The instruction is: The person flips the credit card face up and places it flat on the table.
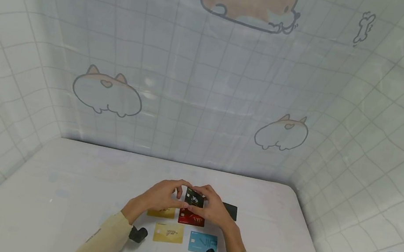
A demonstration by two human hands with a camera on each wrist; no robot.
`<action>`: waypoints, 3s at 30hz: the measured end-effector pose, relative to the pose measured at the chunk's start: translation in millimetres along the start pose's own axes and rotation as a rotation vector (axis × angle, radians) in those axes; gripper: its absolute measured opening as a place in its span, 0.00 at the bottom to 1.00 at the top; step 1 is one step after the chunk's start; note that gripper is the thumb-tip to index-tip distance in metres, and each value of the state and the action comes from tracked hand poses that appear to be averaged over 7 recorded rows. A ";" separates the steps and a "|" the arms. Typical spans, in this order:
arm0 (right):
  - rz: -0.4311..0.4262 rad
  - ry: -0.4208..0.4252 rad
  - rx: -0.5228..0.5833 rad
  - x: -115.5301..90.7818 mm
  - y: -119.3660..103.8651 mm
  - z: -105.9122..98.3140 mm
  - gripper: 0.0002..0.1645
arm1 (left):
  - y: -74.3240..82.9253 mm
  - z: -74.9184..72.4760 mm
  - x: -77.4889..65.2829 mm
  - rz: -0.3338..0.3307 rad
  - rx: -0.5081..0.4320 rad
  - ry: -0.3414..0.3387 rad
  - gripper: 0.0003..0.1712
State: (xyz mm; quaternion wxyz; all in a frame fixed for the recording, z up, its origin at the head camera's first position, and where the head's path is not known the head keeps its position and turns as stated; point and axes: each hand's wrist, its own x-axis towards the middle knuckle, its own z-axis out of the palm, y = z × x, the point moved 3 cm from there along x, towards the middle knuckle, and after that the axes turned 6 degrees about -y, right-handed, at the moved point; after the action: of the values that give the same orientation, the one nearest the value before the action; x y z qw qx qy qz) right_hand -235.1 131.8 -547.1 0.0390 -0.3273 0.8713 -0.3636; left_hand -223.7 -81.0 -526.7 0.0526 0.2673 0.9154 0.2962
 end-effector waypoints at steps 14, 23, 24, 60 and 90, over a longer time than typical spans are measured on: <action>0.017 -0.002 -0.051 -1.3 -2.9 -4.0 0.37 | 1.8 -2.3 -2.5 -0.029 0.051 0.034 0.37; 0.080 0.005 -0.074 -0.1 2.9 -3.8 0.38 | -5.1 -0.4 -1.0 -0.048 0.096 0.063 0.37; 0.089 0.005 -0.083 0.0 2.9 -4.2 0.38 | -5.7 -0.4 -0.9 -0.049 0.103 0.068 0.37; 0.254 0.012 -0.166 6.8 12.2 -5.9 0.36 | -1.9 -1.6 8.7 -0.219 0.144 0.086 0.32; 0.282 -0.032 -0.205 16.5 16.7 -9.9 0.35 | -3.6 3.3 14.3 -0.369 0.185 0.033 0.33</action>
State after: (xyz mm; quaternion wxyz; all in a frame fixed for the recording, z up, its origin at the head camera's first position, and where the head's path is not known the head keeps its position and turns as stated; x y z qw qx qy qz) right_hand -260.0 136.7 -548.0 0.0697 -0.2099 0.9404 -0.2584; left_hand -236.7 -74.2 -530.6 0.0662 0.0939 0.9729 0.2008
